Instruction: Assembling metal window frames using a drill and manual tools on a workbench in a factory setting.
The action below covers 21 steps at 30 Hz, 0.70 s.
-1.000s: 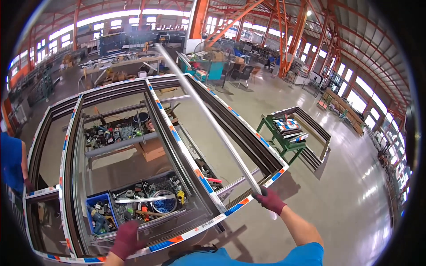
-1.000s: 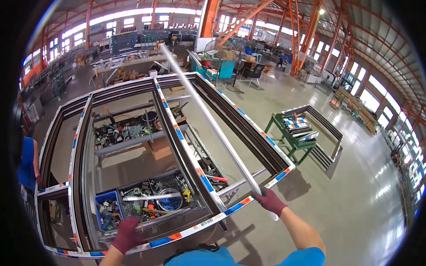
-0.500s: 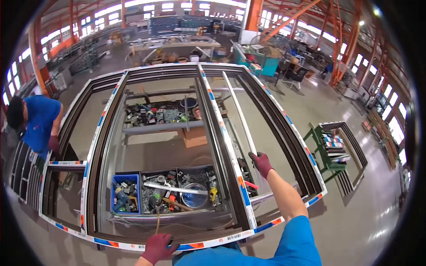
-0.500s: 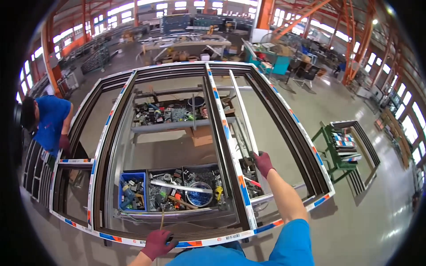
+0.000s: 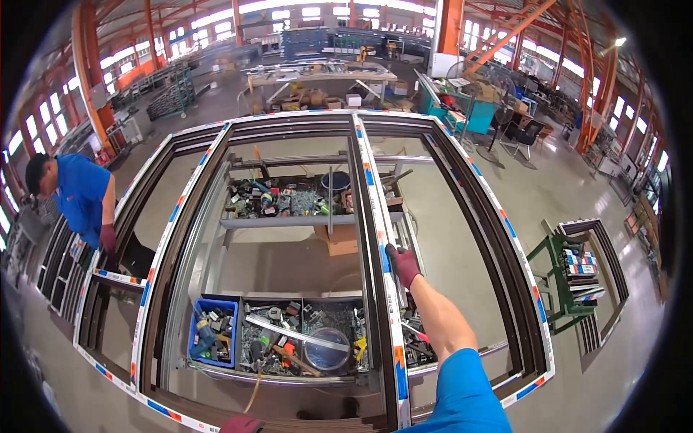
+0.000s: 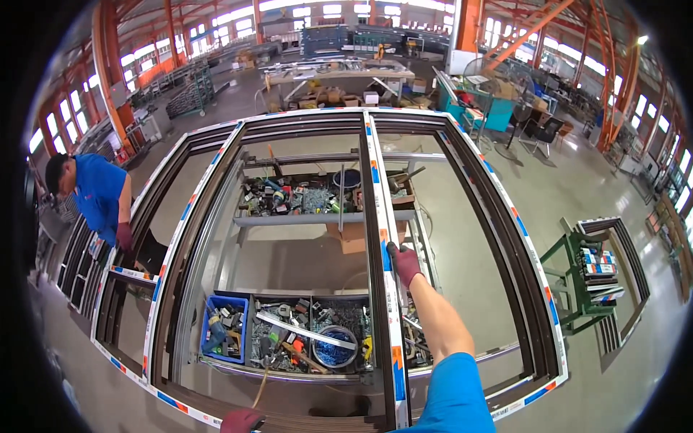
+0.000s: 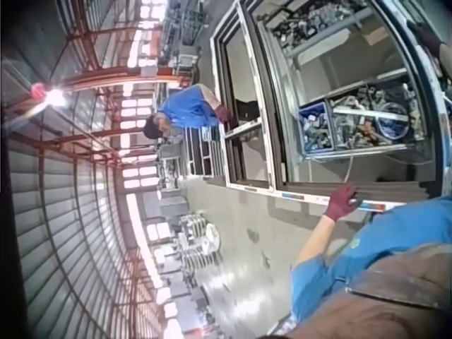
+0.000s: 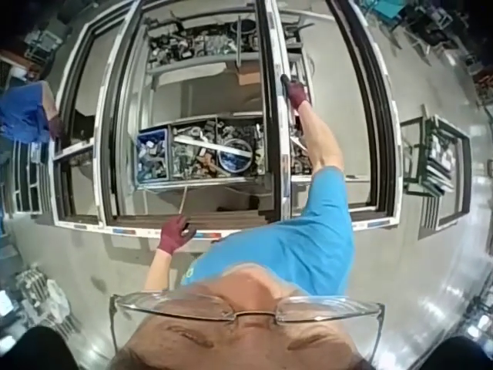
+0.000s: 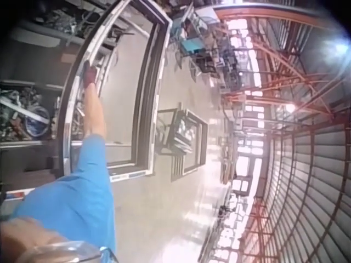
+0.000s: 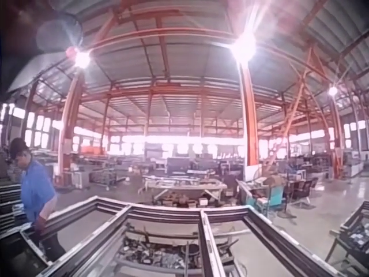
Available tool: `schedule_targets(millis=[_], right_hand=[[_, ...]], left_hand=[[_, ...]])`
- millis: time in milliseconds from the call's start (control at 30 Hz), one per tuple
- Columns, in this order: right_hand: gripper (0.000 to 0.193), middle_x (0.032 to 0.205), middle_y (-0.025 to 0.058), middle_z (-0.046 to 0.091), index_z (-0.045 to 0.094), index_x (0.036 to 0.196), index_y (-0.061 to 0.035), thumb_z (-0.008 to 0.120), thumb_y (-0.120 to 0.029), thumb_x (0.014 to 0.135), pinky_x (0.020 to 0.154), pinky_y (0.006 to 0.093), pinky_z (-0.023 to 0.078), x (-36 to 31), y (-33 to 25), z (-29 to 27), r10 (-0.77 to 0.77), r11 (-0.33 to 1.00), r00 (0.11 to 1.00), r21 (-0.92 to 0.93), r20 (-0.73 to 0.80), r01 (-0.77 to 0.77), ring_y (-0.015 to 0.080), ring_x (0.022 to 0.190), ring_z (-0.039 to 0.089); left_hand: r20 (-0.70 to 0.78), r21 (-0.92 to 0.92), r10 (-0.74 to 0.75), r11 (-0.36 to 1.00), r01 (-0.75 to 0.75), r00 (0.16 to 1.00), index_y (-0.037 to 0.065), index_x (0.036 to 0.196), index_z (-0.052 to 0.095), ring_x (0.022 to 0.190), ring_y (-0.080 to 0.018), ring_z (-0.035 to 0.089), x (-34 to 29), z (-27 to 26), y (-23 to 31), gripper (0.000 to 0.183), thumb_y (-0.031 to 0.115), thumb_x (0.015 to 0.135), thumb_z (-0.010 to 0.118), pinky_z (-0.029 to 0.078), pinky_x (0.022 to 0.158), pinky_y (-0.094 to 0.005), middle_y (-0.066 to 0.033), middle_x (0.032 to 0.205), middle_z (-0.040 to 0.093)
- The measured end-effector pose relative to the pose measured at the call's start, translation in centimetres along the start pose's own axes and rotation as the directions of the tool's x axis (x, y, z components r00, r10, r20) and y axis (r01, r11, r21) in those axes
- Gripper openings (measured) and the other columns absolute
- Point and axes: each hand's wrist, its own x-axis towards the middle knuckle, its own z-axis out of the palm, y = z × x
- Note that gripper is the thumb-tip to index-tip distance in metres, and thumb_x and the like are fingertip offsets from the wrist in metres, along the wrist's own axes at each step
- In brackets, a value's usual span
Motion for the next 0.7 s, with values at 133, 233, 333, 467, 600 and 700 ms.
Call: schedule_targets(millis=[133, 233, 333, 467, 600, 700], right_hand=[[0.065, 0.092, 0.018, 0.076, 0.074, 0.107, 0.0041, 0.064, -0.059, 0.101, 0.081, 0.0417, 0.052, 0.4, -1.8, 0.4, -0.017, 0.999, 1.0, -0.037, 0.026, 0.018, 0.0265, 0.082, 0.067], [0.066, 0.094, 0.0202, 0.076, 0.074, 0.108, 0.0038, 0.061, -0.06, 0.102, 0.084, 0.0437, 0.053, 0.3, -3.8, 0.7, -0.051, 0.993, 0.997, -0.104, 0.055, 0.056, 0.0323, 0.087, 0.071], [0.063, 0.094, 0.0213, 0.076, 0.074, 0.107, 0.0029, 0.06, -0.059, 0.103, 0.085, 0.0445, 0.053, 1.2, -3.7, 0.3, -0.084, 0.988, 0.995, -0.128, 0.044, 0.09, 0.0339, 0.089, 0.071], [0.058, 0.096, 0.0213, 0.074, 0.071, 0.109, 0.0024, 0.06, -0.054, 0.105, 0.082, 0.0436, 0.053, 3.9, -2.7, -0.7, -0.101, 0.935, 0.994, -0.337, 0.047, 0.111, 0.0322, 0.088, 0.07], [0.057, 0.099, 0.0231, 0.073, 0.07, 0.098, -0.0002, 0.057, -0.055, 0.104, 0.09, 0.0483, 0.051, 3.6, -6.3, 0.8, -0.017, 0.949, 0.977, -0.305, 0.212, 0.082, 0.0385, 0.096, 0.068], [0.064, 0.115, 0.0279, 0.073, 0.065, 0.119, 0.0034, 0.062, -0.058, 0.101, 0.097, 0.0485, 0.052, 3.7, -6.9, -0.2, 0.023, 0.884, 0.979, -0.461, 0.204, 0.075, 0.0416, 0.11, 0.07]], left_hand=[[-0.017, -0.038, -0.057, 0.998, 0.057, 0.998, 0.014, 0.112, 0.071, 0.079, -0.0354, 0.069, 0.3, -0.1, 0.6, 0.042, 0.04, 0.082, 0.085, 0.055, 0.064, -0.0483, -0.0094, 0.087, 0.069], [-0.026, -0.037, -0.048, 0.998, 0.047, 0.998, 0.013, 0.114, 0.072, 0.081, -0.0354, 0.069, 0.8, -0.6, 1.0, 0.043, 0.04, 0.083, 0.085, 0.055, 0.066, -0.048, -0.0096, 0.089, 0.07], [-0.013, -0.043, -0.032, 0.999, 0.032, 0.999, 0.012, 0.117, 0.072, 0.083, -0.0362, 0.069, 1.3, -1.1, 1.1, 0.045, 0.039, 0.083, 0.085, 0.056, 0.069, -0.0483, -0.011, 0.091, 0.07], [0.036, -0.069, -0.026, 0.997, 0.028, 0.999, 0.01, 0.119, 0.072, 0.087, -0.0379, 0.069, 1.2, -0.8, 0.7, 0.048, 0.039, 0.083, 0.084, 0.056, 0.074, -0.0496, -0.0131, 0.1, 0.071], [0.058, -0.039, -0.083, 0.996, 0.085, 0.995, 0.01, 0.12, 0.072, 0.094, -0.0383, 0.07, -0.5, 0.0, 0.3, 0.049, 0.04, 0.083, 0.085, 0.057, 0.081, -0.0499, -0.0133, 0.109, 0.072], [0.052, -0.029, -0.104, 0.994, 0.105, 0.993, 0.01, 0.12, 0.072, 0.099, -0.0382, 0.07, 0.0, -0.6, 0.9, 0.05, 0.039, 0.082, 0.085, 0.057, 0.085, -0.0499, -0.0138, 0.113, 0.073]])
